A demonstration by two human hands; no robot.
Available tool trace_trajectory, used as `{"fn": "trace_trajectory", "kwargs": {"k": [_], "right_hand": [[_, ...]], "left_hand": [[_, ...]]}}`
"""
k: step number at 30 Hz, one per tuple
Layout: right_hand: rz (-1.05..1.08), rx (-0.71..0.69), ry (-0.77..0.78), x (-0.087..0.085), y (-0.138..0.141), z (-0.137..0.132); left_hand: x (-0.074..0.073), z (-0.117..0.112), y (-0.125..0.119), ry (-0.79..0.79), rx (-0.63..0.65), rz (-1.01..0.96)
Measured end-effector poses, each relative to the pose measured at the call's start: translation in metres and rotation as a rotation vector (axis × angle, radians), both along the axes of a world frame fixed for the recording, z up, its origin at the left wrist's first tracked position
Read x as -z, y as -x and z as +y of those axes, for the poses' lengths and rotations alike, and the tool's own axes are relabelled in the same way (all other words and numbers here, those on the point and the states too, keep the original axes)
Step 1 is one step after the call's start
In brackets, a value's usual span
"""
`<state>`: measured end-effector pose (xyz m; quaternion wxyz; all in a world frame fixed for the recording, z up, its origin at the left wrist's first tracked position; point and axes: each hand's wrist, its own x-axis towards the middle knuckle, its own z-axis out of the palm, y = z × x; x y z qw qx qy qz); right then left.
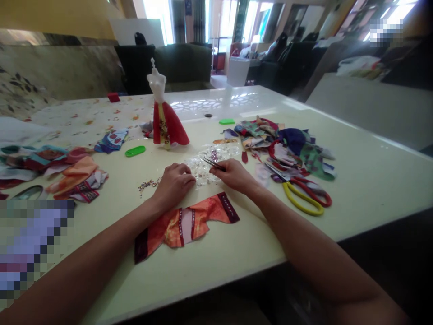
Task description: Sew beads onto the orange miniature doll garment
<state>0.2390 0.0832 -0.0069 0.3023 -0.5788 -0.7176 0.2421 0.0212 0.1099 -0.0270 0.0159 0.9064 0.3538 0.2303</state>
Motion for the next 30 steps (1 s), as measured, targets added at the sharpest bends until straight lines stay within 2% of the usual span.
{"fn": "trace_trajectory", "kwargs": {"k": [10, 20, 26, 30], "right_hand": [[0.042, 0.089, -0.036, 0.000, -0.008, 0.004], [0.151, 0.312, -0.055, -0.008, -0.029, 0.010], [0.124, 0.283, 0.040, -0.002, -0.030, 0.013], [0.068, 0.254, 0.103, 0.003, -0.031, 0.017]], "left_hand": [[-0.006, -0.004, 0.004, -0.033, -0.003, -0.082], [-0.011, -0.006, 0.009, 0.105, -0.012, -0.093], [-0.019, -0.010, 0.008, 0.199, -0.109, -0.113], [-0.020, -0.006, 0.012, 0.179, -0.092, -0.122]]}}
